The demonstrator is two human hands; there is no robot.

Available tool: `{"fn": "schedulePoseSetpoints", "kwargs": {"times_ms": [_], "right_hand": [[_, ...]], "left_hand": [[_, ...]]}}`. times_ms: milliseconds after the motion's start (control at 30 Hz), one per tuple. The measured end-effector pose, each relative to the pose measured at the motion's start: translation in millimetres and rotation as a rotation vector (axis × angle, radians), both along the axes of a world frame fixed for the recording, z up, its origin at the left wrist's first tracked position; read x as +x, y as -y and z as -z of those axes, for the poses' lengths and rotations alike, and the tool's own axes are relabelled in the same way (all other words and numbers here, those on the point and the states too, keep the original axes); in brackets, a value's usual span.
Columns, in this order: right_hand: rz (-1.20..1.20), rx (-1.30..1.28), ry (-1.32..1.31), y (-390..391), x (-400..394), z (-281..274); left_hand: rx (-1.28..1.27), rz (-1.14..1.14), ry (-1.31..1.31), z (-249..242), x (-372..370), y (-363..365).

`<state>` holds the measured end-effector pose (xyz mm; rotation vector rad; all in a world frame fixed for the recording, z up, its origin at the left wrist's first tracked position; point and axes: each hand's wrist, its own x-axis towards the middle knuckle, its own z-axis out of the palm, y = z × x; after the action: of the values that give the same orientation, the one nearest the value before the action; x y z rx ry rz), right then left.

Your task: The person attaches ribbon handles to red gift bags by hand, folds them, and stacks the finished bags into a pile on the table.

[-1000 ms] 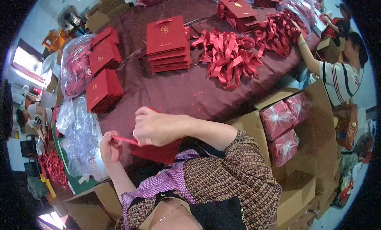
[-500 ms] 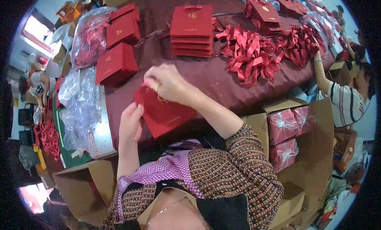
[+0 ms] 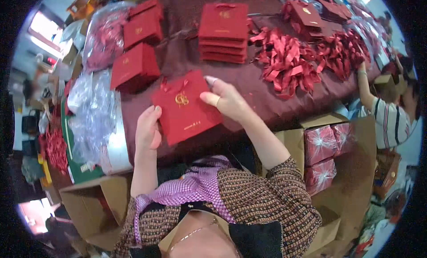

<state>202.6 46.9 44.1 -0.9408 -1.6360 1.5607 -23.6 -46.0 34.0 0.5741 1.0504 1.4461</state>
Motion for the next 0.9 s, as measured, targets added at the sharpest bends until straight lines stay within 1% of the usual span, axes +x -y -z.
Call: {"fn": "schedulePoseSetpoints", "kwargs": {"times_ms": [67, 100, 167, 200, 233, 267, 300, 333, 367, 400, 433, 467, 533, 567, 600, 633, 700, 733, 767, 833, 867, 900], "right_hand": [[-0.070, -0.204, -0.206, -11, 4, 21], [0.021, -0.150, -0.135, -15, 2, 19], [-0.119, -0.044, -0.317, -40, 9, 4], [-0.039, 0.048, -0.187, -46, 15, -31], [0.082, 0.260, -0.037, -71, 18, -38], [0.220, 0.440, -0.125, -85, 14, -60], [0.290, 0.667, 0.002, -110, 17, -80], [0.308, 0.544, -0.084, -126, 18, -105], [0.327, 0.589, -0.134, -145, 19, -122], [0.462, 0.670, -0.130, -176, 21, -121], [0.597, 0.747, -0.127, -200, 22, -114], [0.601, 0.749, -0.132, -208, 23, -109], [0.645, 0.504, -0.134, -220, 25, -96], [0.630, 0.458, -0.077, -223, 29, -85], [0.614, 0.408, -0.020, -225, 35, -67], [0.680, 0.401, 0.023, -270, 40, -14], [0.706, 0.447, 0.179, -277, 49, 21], [0.698, 0.394, 0.197, -263, 52, 13], [0.700, 0.379, 0.199, -260, 55, 10], [0.577, 0.425, 0.356, -252, 60, 2], [0.582, 0.416, 0.446, -242, 62, -6], [0.589, 0.404, 0.446, -241, 64, -7]], "left_hand": [[-0.042, 0.025, 0.009, -2, 3, -4], [-0.024, 0.052, 0.000, -9, 3, -15], [0.008, 0.127, -0.146, -27, 4, -31], [0.057, 0.163, -0.259, -36, -3, -49], [0.099, 0.156, -0.485, -66, 0, -69], [0.187, 0.173, -0.660, -75, -9, -99], [0.287, 0.185, -0.434, -93, -8, -130], [0.224, 0.141, -0.419, -121, -3, -155], [0.358, 0.225, -0.319, -136, 1, -189], [0.385, 0.137, -0.369, -165, 22, -194], [0.414, 0.140, -0.468, -166, 24, -214], [0.441, 0.142, -0.568, -164, 25, -239], [0.263, 0.131, -0.691, -134, 23, -286], [0.126, 0.157, -0.748, -116, 28, -302], [-0.001, 0.242, -0.743, -100, 32, -309], [-0.033, 0.168, -0.773, -83, 42, -305], [-0.141, 0.255, -0.807, -49, 41, -323], [-0.216, 0.367, -0.826, -39, 36, -331], [-0.229, 0.376, -0.827, -25, 37, -336], [-0.130, 0.348, -0.590, -9, 49, -336], [-0.138, 0.358, -0.592, -2, 49, -343], [-0.140, 0.350, -0.675, -1, 49, -347]]}}
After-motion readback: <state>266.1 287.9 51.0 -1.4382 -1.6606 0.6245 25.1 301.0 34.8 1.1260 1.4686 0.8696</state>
